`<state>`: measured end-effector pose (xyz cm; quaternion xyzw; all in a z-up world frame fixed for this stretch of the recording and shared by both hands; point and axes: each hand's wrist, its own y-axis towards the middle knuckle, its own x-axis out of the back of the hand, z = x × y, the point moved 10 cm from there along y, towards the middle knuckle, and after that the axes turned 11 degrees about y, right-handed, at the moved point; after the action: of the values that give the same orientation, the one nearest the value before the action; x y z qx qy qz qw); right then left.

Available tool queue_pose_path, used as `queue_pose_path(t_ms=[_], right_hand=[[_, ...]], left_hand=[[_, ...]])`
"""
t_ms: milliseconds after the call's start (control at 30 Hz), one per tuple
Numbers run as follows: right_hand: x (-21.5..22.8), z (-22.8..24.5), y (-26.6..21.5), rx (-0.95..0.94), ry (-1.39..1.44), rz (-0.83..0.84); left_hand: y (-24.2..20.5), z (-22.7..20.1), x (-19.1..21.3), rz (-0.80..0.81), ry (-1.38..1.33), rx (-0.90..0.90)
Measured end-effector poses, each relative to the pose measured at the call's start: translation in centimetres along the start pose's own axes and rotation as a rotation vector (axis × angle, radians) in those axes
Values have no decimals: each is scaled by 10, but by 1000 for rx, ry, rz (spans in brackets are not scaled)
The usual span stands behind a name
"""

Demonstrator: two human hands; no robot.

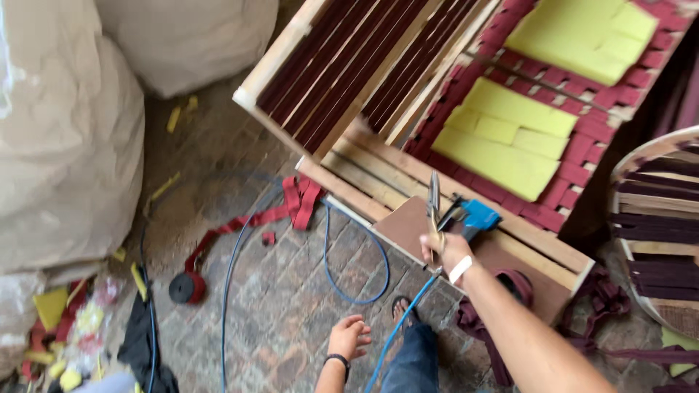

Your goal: The person weaves a maroon fabric strip through the slats of a wooden chair frame using a pneumatic staple gun to secure the fabric. They adjust the fabric, staple it in place, and trim excess with scissors.

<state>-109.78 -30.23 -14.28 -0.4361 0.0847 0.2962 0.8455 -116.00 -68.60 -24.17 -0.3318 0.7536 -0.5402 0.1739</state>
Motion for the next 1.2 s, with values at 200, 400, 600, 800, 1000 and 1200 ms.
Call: queue_pose_path(t_ms=[200, 400, 600, 800, 1000, 1200], right_hand=[[127, 8, -180, -49, 258, -212], [302, 4, -377, 147, 107, -466], [465, -4, -563, 329, 136, -691], [584, 7, -690, 431, 122, -933], [686, 24, -732, 459, 158, -1080], [796, 88, -746, 433, 43, -1145]], left_hand=[[-17, -106, -128, 107, 254, -320], [-112, -168, -342, 315, 373, -570], [-250, -90, -563, 531, 643, -533], [-325, -12, -742, 742, 806, -535], [-314, -1, -893, 834, 850, -604], [-311, 21, -1058, 933, 777, -498]])
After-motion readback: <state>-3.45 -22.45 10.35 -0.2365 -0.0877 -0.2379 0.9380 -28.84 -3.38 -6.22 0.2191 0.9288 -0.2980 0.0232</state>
